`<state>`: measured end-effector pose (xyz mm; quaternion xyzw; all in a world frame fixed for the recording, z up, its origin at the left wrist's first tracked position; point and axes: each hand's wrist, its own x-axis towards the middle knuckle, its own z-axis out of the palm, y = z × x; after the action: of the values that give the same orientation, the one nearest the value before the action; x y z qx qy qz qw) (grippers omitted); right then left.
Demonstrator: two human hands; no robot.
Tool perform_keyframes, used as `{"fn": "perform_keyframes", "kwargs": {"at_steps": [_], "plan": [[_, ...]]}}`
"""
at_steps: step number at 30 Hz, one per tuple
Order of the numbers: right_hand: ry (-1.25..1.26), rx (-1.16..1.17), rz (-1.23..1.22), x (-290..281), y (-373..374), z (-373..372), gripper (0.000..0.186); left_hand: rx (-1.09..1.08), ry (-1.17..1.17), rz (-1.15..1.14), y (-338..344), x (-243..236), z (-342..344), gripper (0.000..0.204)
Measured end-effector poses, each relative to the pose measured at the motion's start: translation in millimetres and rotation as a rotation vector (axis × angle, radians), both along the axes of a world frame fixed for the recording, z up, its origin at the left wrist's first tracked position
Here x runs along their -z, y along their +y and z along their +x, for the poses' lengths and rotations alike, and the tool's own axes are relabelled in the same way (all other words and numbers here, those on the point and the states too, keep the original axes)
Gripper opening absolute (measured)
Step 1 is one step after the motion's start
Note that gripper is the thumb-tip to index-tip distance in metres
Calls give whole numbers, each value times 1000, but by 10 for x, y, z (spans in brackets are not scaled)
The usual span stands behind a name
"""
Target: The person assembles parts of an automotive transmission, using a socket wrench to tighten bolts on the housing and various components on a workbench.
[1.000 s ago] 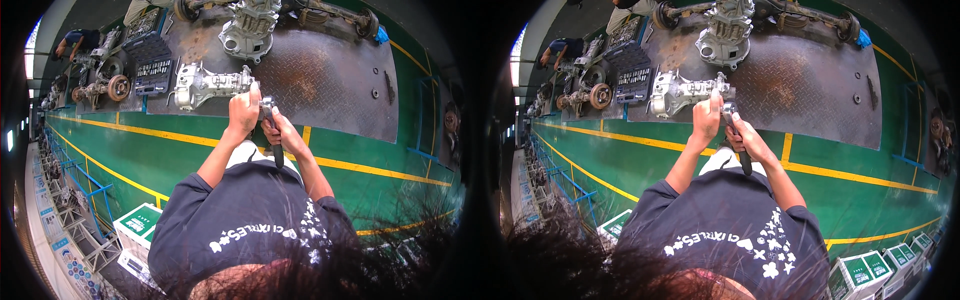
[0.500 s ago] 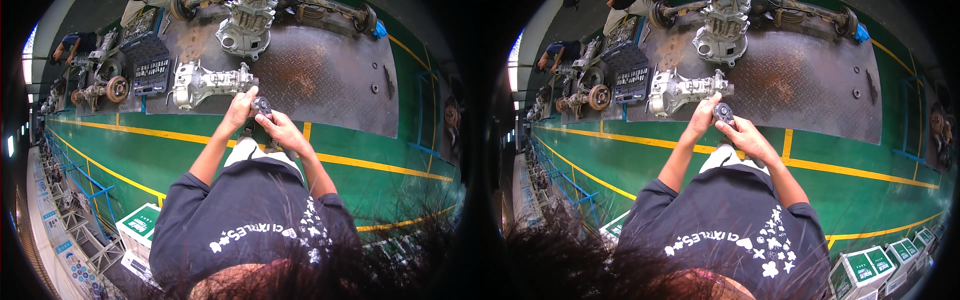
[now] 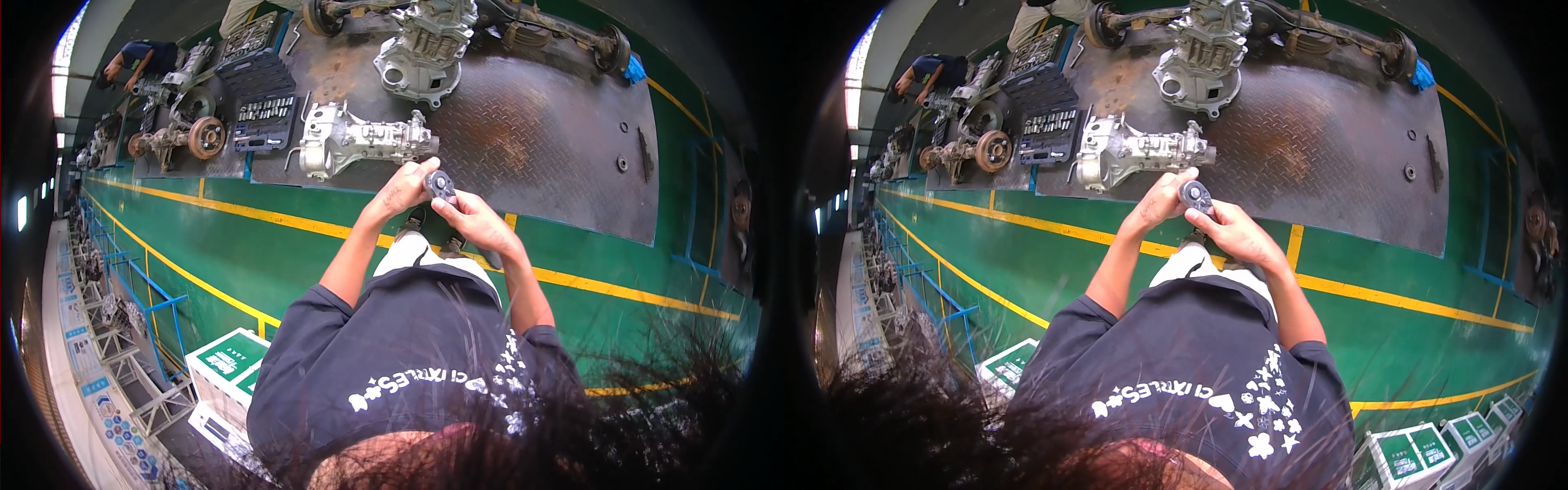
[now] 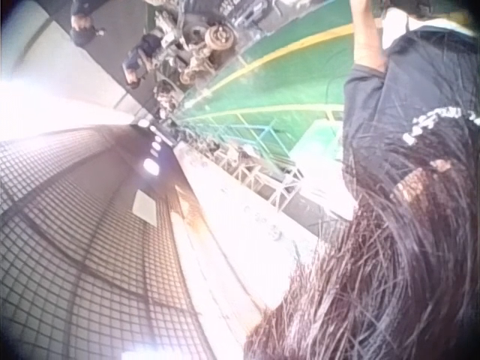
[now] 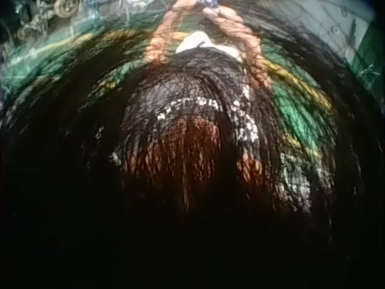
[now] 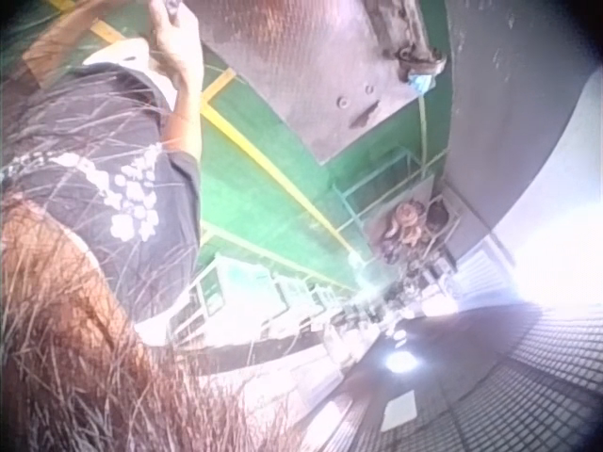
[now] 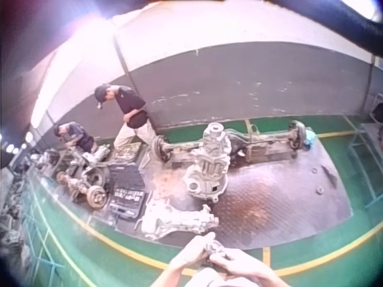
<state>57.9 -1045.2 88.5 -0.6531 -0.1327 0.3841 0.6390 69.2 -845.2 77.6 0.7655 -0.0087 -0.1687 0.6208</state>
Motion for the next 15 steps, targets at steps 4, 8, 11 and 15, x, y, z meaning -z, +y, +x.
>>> {"fn": "perform_keyframes", "kwargs": {"at_steps": [4,8,11,15], "plan": [[-14,-36,-13,-124,-4,5,35,-112,159,-135,3,60,-89,58],[-96,-152,-118,-202,-6,62,34,-60,216,-239,55,-81,-150,59],[-53,-130,-54,-85,66,67,31,-118,122,-152,129,4,-131,59],[48,-78,49,-60,191,49,28,-226,56,-64,176,-13,-171,59]]}}
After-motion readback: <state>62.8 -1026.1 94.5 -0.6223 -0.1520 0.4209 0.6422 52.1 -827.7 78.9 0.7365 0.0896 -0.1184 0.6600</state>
